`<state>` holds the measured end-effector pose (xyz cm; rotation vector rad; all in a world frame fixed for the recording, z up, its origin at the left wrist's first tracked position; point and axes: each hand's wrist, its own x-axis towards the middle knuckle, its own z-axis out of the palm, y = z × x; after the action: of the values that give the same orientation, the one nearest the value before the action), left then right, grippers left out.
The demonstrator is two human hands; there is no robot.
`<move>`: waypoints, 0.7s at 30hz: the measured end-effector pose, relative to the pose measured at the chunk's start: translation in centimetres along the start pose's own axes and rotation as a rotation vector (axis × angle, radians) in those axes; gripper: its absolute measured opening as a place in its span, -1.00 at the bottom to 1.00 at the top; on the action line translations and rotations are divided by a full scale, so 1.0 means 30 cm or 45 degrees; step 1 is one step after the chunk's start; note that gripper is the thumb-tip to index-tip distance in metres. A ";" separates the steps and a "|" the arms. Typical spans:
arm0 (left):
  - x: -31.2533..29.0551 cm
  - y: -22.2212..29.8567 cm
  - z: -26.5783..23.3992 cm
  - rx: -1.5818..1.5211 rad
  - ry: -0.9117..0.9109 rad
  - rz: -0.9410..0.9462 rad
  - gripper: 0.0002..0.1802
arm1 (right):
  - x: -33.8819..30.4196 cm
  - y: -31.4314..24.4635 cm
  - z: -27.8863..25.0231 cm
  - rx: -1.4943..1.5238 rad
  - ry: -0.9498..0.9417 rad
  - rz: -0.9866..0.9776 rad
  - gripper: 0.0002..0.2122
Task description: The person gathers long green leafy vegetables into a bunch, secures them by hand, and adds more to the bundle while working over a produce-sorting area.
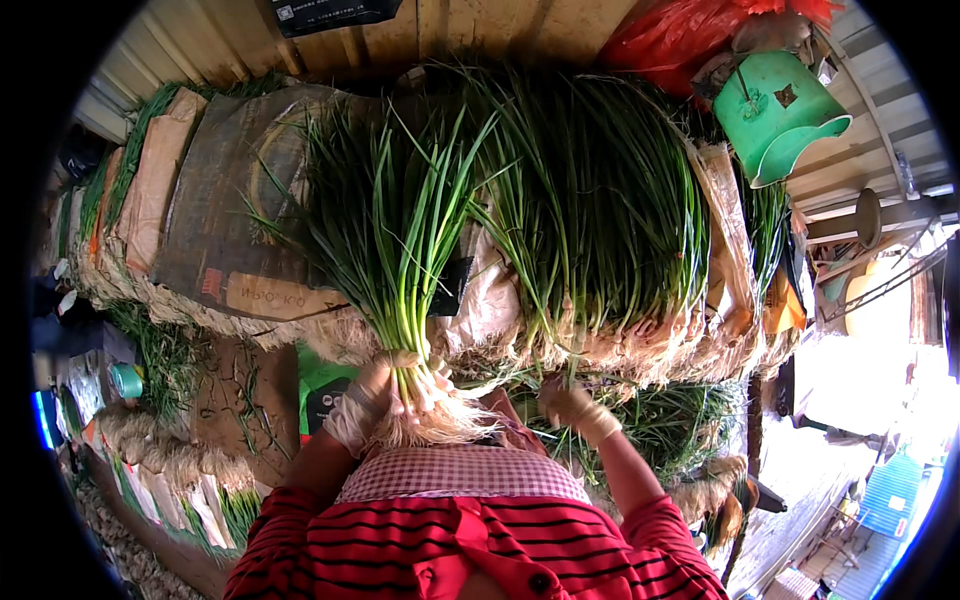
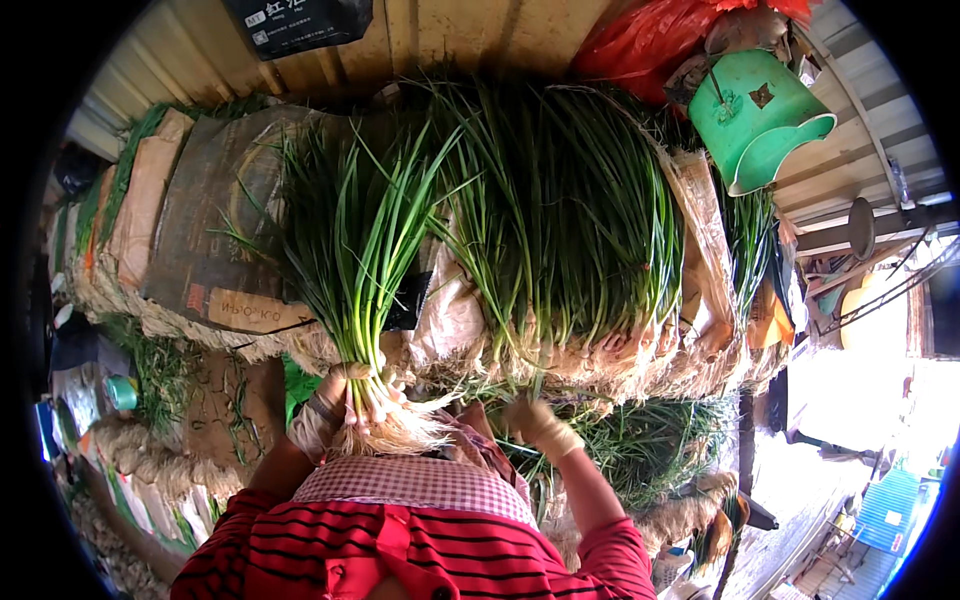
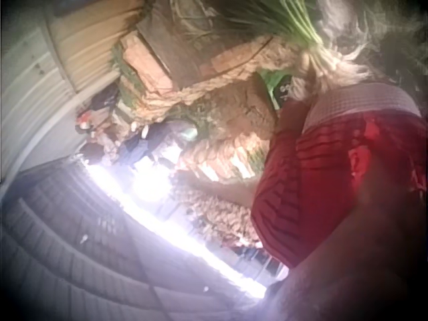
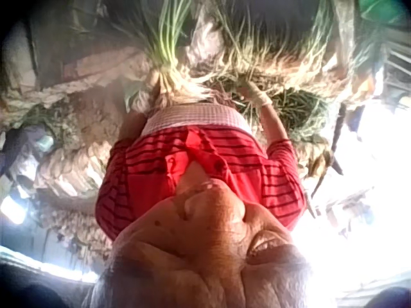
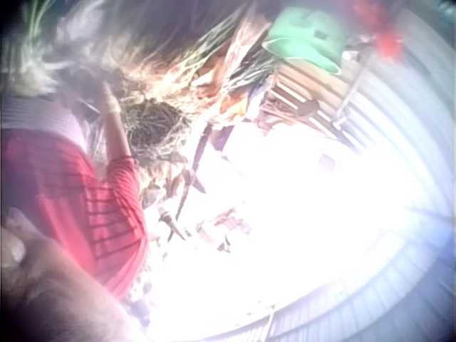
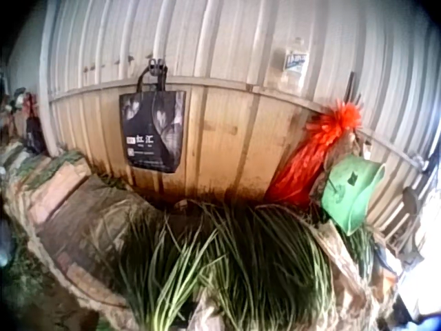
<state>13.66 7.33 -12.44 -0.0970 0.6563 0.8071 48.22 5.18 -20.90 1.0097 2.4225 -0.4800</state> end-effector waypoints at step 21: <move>-0.086 0.088 -0.037 -0.091 -0.257 -0.043 -0.64 | 0.130 -0.039 -0.147 1.250 0.773 0.976 -0.65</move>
<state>9.96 7.17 -11.40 -0.0904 0.4344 0.7960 43.70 8.73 -19.21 2.6535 1.8947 -1.2320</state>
